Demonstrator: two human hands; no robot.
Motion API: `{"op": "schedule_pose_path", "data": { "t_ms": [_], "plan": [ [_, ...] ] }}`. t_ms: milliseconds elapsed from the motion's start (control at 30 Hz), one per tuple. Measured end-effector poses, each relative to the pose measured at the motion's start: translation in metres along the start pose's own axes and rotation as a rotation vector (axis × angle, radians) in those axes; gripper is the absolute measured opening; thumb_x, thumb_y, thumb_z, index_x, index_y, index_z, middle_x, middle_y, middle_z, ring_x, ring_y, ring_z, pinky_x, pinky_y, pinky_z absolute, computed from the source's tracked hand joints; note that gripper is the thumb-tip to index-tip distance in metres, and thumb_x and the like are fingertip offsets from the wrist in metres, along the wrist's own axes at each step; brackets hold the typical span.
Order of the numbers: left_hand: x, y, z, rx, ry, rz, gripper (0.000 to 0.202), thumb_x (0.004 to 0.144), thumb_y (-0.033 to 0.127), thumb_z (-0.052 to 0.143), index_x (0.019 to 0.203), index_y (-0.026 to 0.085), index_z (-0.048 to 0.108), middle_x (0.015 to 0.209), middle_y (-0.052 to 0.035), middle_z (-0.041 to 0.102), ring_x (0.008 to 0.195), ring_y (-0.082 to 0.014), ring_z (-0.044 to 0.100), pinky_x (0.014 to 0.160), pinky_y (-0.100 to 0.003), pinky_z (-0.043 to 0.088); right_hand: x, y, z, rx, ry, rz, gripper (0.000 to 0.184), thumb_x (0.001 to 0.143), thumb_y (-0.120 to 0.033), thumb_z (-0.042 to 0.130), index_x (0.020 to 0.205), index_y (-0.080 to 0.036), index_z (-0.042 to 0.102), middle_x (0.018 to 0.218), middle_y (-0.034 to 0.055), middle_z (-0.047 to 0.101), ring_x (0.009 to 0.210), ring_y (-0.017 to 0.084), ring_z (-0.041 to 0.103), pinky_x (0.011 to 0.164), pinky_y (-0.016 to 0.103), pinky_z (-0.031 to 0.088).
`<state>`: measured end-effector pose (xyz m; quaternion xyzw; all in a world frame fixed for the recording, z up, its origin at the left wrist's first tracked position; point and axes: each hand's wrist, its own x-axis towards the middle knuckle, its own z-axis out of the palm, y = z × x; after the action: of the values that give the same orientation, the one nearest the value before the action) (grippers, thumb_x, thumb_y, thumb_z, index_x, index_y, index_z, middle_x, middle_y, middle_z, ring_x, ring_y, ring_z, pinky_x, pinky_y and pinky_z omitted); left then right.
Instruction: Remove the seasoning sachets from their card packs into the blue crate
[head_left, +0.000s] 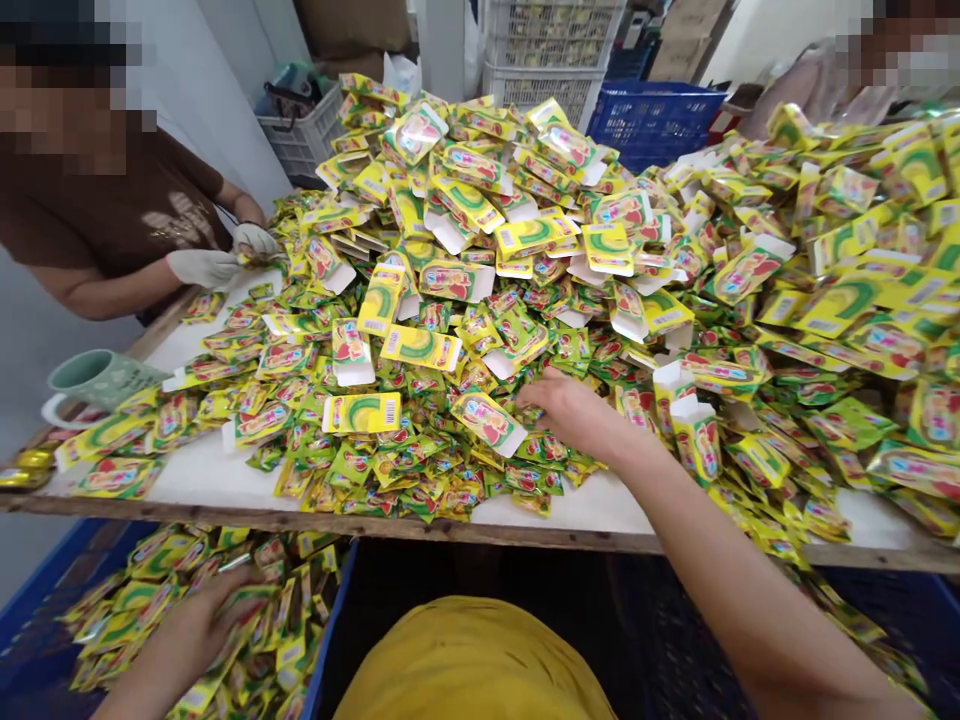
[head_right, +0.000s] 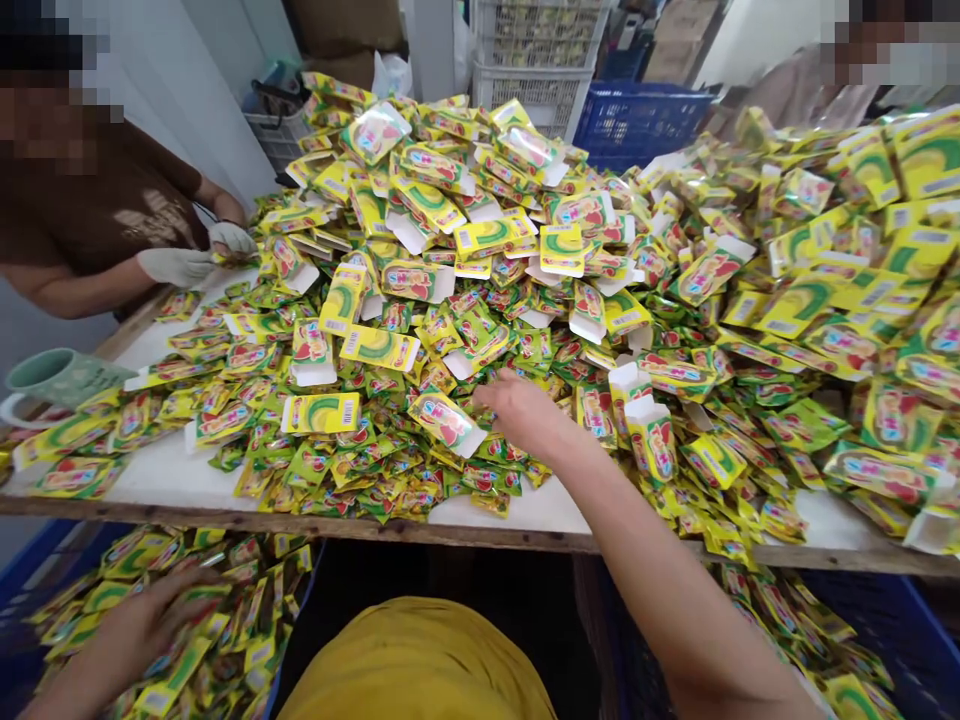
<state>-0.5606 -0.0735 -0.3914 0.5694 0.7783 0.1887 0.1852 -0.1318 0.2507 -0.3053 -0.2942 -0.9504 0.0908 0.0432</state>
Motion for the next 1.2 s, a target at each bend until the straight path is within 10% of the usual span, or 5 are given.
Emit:
{"op": "schedule_pose_path", "data": {
  "t_ms": [133, 467, 667, 867, 1200],
  "plan": [
    [-0.006, -0.002, 0.000, 0.225, 0.101, 0.059, 0.032, 0.077, 0.042, 0.058, 0.092, 0.017, 0.071, 0.092, -0.0135, 0.074, 0.085, -0.0332, 0.070, 0.073, -0.042, 0.057, 0.019, -0.005, 0.006, -0.168, -0.102, 0.028, 0.022, 0.068, 0.002, 0.060, 0.080, -0.016, 0.065, 0.084, 0.0098, 0.063, 0.091, 0.026, 0.054, 0.074, 0.032, 0.041],
    [0.142, 0.301, 0.060, 0.319, -0.045, 0.946, 0.051, 0.083, -0.001, 0.041, 0.133, 0.011, 0.044, 0.137, -0.0174, 0.049, 0.133, -0.0295, 0.035, 0.107, -0.052, 0.026, -0.061, 0.011, 0.023, 0.861, 0.577, 0.624, 0.031, 0.070, -0.034, 0.074, 0.095, -0.019, 0.065, 0.080, 0.0017, 0.066, 0.071, 0.018, 0.059, 0.066, 0.032, 0.050],
    [0.160, 0.310, 0.071, 0.293, -0.044, 0.876, 0.029, 0.077, 0.003, 0.048, 0.103, 0.012, 0.058, 0.099, -0.0118, 0.061, 0.105, -0.0281, 0.052, 0.101, -0.051, 0.032, -0.080, -0.017, 0.031, 1.592, 0.789, 0.754, 0.035, 0.056, -0.032, 0.085, 0.083, -0.018, 0.068, 0.082, 0.0024, 0.068, 0.069, 0.017, 0.062, 0.056, 0.030, 0.054],
    [0.116, 0.306, 0.104, -0.250, 0.023, 0.492, 0.057, 0.069, 0.021, 0.067, 0.123, 0.014, 0.050, 0.112, -0.0106, 0.059, 0.103, -0.0241, 0.057, 0.092, -0.035, 0.047, -0.060, -0.054, 0.039, 1.218, 0.935, 0.641, 0.023, 0.076, -0.036, 0.071, 0.092, -0.021, 0.065, 0.083, 0.0016, 0.066, 0.074, 0.017, 0.061, 0.062, 0.029, 0.050],
    [0.080, 0.286, 0.154, -0.562, 0.084, 0.313, 0.041, 0.075, 0.014, 0.064, 0.115, 0.019, 0.056, 0.107, -0.0074, 0.059, 0.103, -0.0218, 0.057, 0.092, -0.035, 0.045, -0.052, -0.069, 0.030, 0.268, 0.152, 0.332, 0.015, 0.075, -0.003, 0.057, 0.080, -0.016, 0.064, 0.090, 0.0088, 0.059, 0.087, 0.023, 0.058, 0.076, 0.033, 0.046]
  ]
}}
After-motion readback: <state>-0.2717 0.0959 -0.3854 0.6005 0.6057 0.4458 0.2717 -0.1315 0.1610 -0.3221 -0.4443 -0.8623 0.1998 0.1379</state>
